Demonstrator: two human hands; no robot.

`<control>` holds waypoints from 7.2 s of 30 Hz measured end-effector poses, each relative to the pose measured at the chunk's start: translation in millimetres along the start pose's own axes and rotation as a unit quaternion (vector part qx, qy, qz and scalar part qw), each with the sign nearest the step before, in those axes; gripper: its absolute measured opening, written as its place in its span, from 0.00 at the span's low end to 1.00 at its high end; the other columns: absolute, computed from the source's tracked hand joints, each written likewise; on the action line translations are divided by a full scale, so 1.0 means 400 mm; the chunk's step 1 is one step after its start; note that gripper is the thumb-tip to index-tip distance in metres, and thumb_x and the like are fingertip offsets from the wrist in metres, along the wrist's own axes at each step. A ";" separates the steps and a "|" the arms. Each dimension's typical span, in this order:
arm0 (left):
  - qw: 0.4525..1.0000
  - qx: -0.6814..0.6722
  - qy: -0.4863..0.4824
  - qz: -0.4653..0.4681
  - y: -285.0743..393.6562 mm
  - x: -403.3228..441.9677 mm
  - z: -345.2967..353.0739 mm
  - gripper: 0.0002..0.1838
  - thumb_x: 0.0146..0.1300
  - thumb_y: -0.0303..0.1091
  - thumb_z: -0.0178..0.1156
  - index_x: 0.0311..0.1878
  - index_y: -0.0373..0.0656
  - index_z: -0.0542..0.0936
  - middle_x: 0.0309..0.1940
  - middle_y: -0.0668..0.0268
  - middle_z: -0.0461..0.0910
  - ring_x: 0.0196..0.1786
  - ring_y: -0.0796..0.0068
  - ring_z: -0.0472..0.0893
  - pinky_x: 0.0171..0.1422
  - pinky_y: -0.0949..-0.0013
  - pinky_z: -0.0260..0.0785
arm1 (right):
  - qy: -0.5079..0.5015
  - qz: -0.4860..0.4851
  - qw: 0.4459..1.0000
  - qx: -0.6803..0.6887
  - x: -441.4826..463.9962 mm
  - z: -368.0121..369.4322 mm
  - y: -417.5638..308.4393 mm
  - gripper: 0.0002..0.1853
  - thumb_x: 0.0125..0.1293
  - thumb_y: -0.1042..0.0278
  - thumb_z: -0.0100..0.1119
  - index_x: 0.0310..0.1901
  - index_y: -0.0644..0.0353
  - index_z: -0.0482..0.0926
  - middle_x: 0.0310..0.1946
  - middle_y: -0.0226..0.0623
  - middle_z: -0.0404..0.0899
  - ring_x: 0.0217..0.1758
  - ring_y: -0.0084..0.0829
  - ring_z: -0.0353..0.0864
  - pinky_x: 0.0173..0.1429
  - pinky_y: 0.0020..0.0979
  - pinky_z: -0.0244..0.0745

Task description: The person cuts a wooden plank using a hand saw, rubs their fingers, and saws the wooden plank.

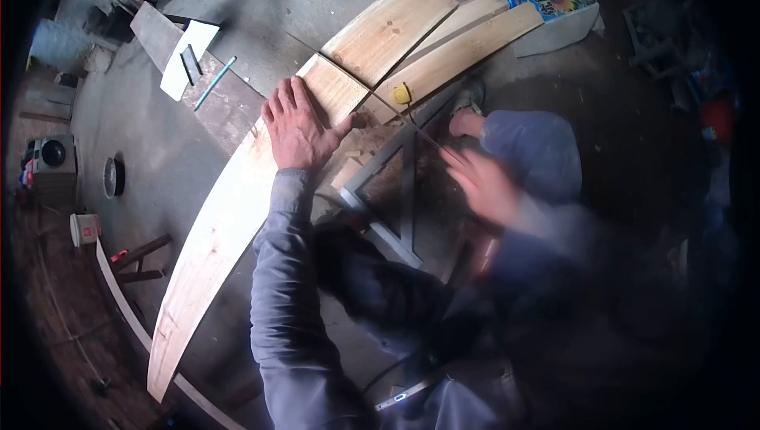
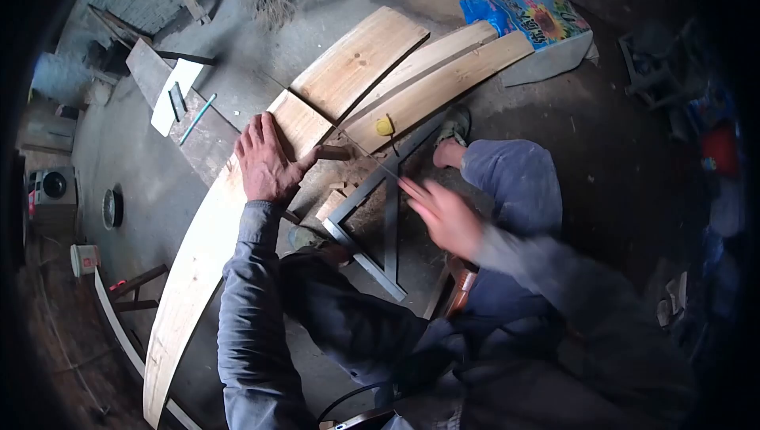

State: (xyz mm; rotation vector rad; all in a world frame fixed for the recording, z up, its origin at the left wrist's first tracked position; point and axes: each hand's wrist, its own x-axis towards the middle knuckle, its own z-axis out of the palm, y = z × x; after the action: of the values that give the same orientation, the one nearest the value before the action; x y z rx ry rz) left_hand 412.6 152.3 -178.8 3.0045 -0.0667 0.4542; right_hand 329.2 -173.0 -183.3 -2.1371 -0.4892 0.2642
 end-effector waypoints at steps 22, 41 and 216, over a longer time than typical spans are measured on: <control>0.999 -0.018 -0.028 -0.017 0.012 0.006 -0.028 0.61 0.51 0.73 0.69 0.75 0.31 0.63 0.71 0.45 0.66 0.76 0.46 0.63 0.82 0.47 0.50 | 0.069 -0.050 0.995 0.053 0.232 0.108 0.040 0.11 0.76 0.67 0.60 0.48 0.69 0.77 0.47 0.57 0.86 0.51 0.51 0.88 0.49 0.42 0.80; 1.000 0.008 0.009 0.000 0.001 0.005 -0.008 0.60 0.53 0.72 0.69 0.74 0.30 0.64 0.71 0.44 0.66 0.75 0.45 0.64 0.82 0.47 0.51 | 0.071 -0.109 0.992 0.001 0.023 0.018 0.012 0.11 0.74 0.72 0.61 0.46 0.72 0.72 0.55 0.61 0.82 0.52 0.53 0.87 0.50 0.40 0.80; 1.000 0.006 -0.003 -0.012 0.000 -0.001 -0.009 0.61 0.53 0.73 0.68 0.75 0.31 0.63 0.72 0.44 0.65 0.75 0.45 0.64 0.83 0.48 0.49 | 0.017 0.016 0.999 -0.040 -0.174 -0.062 -0.031 0.07 0.73 0.74 0.60 0.47 0.67 0.74 0.61 0.54 0.82 0.56 0.61 0.82 0.50 0.42 0.81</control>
State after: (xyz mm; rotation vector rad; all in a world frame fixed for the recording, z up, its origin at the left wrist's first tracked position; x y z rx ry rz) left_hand 411.1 152.6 -175.7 3.0157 -0.0294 0.4462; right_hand 272.5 -215.3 -158.7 -2.2258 -0.4520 0.2291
